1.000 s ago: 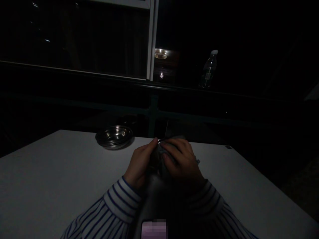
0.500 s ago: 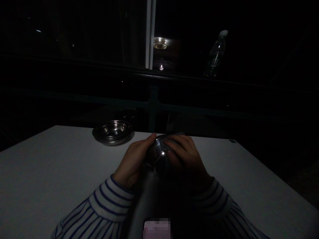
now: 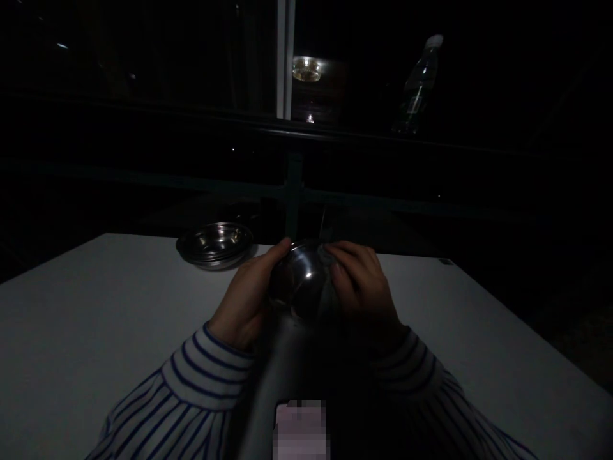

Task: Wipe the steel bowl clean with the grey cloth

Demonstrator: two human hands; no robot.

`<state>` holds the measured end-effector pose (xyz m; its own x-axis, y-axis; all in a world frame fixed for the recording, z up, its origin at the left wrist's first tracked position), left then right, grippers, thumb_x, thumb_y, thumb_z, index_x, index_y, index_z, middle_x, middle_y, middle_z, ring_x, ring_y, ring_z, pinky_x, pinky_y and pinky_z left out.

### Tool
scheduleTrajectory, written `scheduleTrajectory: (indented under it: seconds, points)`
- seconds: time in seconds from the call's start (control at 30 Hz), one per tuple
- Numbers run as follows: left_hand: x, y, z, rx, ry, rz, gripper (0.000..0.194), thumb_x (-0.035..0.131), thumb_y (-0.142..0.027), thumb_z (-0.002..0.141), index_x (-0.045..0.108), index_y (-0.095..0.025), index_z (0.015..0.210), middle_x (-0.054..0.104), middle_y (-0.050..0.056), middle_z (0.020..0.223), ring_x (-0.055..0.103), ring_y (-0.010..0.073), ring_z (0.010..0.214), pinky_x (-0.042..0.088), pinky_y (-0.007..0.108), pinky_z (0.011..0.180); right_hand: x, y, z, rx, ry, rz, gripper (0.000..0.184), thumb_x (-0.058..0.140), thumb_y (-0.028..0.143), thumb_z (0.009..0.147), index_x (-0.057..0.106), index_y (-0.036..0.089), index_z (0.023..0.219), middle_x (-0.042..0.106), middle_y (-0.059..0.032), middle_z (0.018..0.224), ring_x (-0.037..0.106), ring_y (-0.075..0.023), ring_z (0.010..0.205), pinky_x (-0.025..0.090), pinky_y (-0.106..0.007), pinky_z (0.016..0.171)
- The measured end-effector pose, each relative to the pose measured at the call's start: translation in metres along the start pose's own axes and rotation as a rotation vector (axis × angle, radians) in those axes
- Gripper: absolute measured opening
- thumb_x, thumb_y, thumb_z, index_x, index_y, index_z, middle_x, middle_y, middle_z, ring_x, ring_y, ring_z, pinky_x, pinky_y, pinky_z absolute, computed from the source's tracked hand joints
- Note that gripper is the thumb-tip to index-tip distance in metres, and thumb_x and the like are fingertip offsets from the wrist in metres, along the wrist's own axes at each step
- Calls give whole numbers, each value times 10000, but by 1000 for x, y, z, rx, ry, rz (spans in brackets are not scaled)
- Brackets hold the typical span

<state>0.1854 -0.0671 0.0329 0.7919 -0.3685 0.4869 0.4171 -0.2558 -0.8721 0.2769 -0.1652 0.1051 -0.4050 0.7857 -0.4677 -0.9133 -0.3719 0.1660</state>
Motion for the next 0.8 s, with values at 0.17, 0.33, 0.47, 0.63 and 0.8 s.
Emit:
scheduleTrajectory:
  seconds: [0.17,0.33,0.47,0.63,0.8]
  points:
    - [2,9,-1,-36,5,20,189,659,-333,686,664,-148,724,645,-1,648,580,102,580,447,197,531,11,11,-6,-33,30,-119,312,413,270,850,588,150,1077,564,-92,1106,460,-242,1020,384,-423,885]
    - [1,5,0,-16,39,47,189,668,-339,676,663,-151,690,636,-8,610,565,95,531,427,191,483,15,10,-7,-49,71,-85,336,404,264,854,566,134,1118,545,-99,1128,448,-228,1038,377,-398,907]
    - [-4,1,0,-5,-5,35,205,671,-345,670,678,-160,758,671,9,713,593,112,590,452,206,529,8,-6,-8,98,-4,-28,363,339,223,868,543,88,1136,530,-128,1098,444,-210,1032,392,-365,901]
    - [2,9,-1,-28,21,80,228,663,-362,674,668,-138,722,636,1,620,563,97,557,447,198,544,20,26,-12,-89,57,-182,345,383,284,851,570,173,1118,544,-93,1146,434,-256,1039,353,-458,874]
    - [2,4,-3,-57,6,-29,143,658,-287,689,669,-151,731,673,11,680,603,111,595,473,203,563,9,6,-6,-3,27,-35,345,370,239,855,551,142,1131,541,-107,1127,446,-228,1046,385,-415,892]
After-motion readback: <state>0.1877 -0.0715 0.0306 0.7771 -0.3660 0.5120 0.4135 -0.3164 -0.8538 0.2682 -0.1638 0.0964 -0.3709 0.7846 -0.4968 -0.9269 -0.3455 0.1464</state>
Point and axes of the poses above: each hand's wrist, its own z-axis towards the middle knuckle, its own x-axis out of the palm, y = z × x, the point moved 10 cm from there along z, towards the middle knuckle
